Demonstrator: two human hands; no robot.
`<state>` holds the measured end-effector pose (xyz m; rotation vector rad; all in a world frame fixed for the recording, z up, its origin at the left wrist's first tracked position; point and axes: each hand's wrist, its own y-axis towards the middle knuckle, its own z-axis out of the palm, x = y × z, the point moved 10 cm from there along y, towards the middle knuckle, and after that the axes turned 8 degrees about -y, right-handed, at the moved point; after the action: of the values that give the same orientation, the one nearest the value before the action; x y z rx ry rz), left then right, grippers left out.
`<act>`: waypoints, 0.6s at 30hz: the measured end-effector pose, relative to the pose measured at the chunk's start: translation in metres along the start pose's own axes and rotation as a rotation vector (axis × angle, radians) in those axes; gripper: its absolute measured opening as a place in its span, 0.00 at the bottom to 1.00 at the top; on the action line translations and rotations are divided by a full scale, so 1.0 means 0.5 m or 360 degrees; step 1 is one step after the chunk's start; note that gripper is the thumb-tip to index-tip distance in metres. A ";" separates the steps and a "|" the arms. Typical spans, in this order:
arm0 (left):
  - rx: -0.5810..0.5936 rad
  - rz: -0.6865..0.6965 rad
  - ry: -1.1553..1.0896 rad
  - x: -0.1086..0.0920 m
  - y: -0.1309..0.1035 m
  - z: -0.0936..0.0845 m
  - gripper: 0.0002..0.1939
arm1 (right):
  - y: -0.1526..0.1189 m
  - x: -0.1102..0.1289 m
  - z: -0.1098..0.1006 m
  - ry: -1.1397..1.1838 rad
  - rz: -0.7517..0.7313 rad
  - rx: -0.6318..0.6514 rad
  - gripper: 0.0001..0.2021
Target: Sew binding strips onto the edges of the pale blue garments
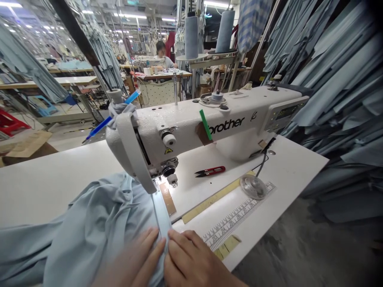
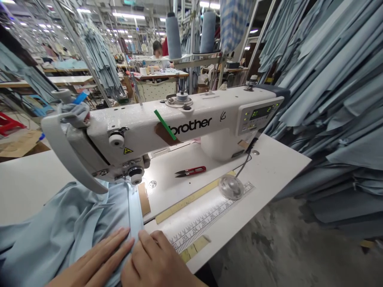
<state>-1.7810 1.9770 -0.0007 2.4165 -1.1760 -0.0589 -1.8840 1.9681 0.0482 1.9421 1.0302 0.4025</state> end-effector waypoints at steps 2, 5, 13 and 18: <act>-0.0045 0.0015 0.0030 0.011 0.008 -0.007 0.29 | 0.010 -0.006 0.013 0.0005 -0.0010 0.0037 0.19; -0.0113 -0.0189 -0.0022 0.046 0.019 -0.017 0.27 | 0.029 -0.018 0.030 0.0049 -0.0048 0.0106 0.17; -0.0131 -0.0112 0.0078 0.101 0.063 -0.035 0.23 | 0.077 -0.052 0.091 0.0210 -0.0238 0.0596 0.06; 0.0196 -0.0177 -0.0188 0.170 0.084 -0.054 0.15 | 0.079 -0.078 0.169 0.0321 -0.0312 0.1180 0.06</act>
<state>-1.7517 1.9004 0.0541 2.6168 -1.1250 -0.1708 -1.8357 1.8800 0.0370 2.4380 1.6537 0.1029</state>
